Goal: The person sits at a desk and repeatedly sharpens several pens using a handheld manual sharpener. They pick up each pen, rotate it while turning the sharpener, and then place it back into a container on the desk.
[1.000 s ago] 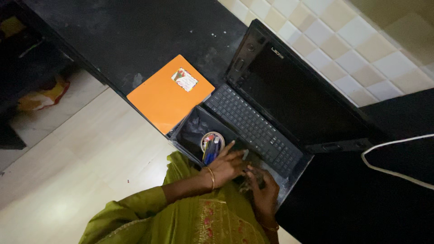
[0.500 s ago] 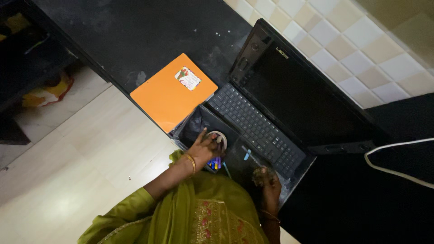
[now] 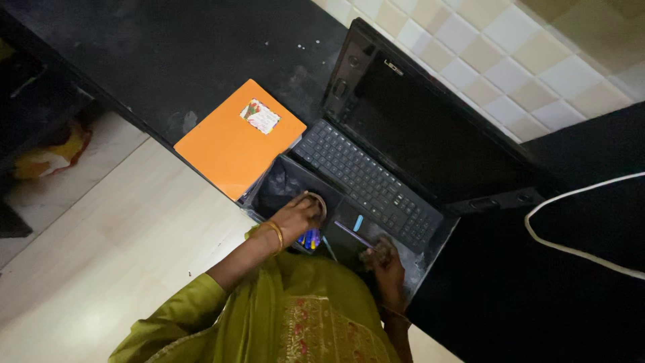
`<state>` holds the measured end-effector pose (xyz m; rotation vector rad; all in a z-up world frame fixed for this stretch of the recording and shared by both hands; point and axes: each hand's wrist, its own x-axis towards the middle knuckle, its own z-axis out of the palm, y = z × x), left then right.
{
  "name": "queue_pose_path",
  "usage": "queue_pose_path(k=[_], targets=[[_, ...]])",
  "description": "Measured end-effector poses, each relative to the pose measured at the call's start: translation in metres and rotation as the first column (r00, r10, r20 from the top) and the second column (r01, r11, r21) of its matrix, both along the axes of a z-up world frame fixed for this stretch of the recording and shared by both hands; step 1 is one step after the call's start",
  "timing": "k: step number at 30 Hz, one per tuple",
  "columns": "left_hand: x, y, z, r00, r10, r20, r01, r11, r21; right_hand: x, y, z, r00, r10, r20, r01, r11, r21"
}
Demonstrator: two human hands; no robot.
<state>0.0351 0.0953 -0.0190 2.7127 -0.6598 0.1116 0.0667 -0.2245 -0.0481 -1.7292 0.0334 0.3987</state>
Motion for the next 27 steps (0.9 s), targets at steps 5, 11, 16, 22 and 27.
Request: queue_pose_path(k=[5,11,16,22,27], targets=[[0.005,0.005,-0.017,1.000,-0.002,-0.008,0.002,0.999,-0.042,-0.002,-0.013,0.021,0.992,-0.022,0.122,0.051,0.970,-0.239],[0.004,0.006,-0.032,0.999,-0.034,-0.023,0.033,0.999,-0.034,0.004,-0.042,0.029,0.989,-0.062,0.133,0.099,0.953,-0.288],[0.006,0.008,-0.027,0.998,-0.050,-0.047,0.049,0.999,-0.025,0.006,-0.040,0.076,0.981,-0.173,0.089,0.189,0.737,-0.649],[0.019,0.009,-0.036,0.991,-0.132,0.017,0.131,0.989,0.072,0.008,-0.044,0.066,0.953,-0.148,0.265,0.266,0.826,-0.497],[0.024,0.015,-0.014,0.978,-0.207,0.012,0.207,0.978,0.009,0.009,-0.042,0.045,0.978,-0.113,0.176,0.207,0.645,-0.736]])
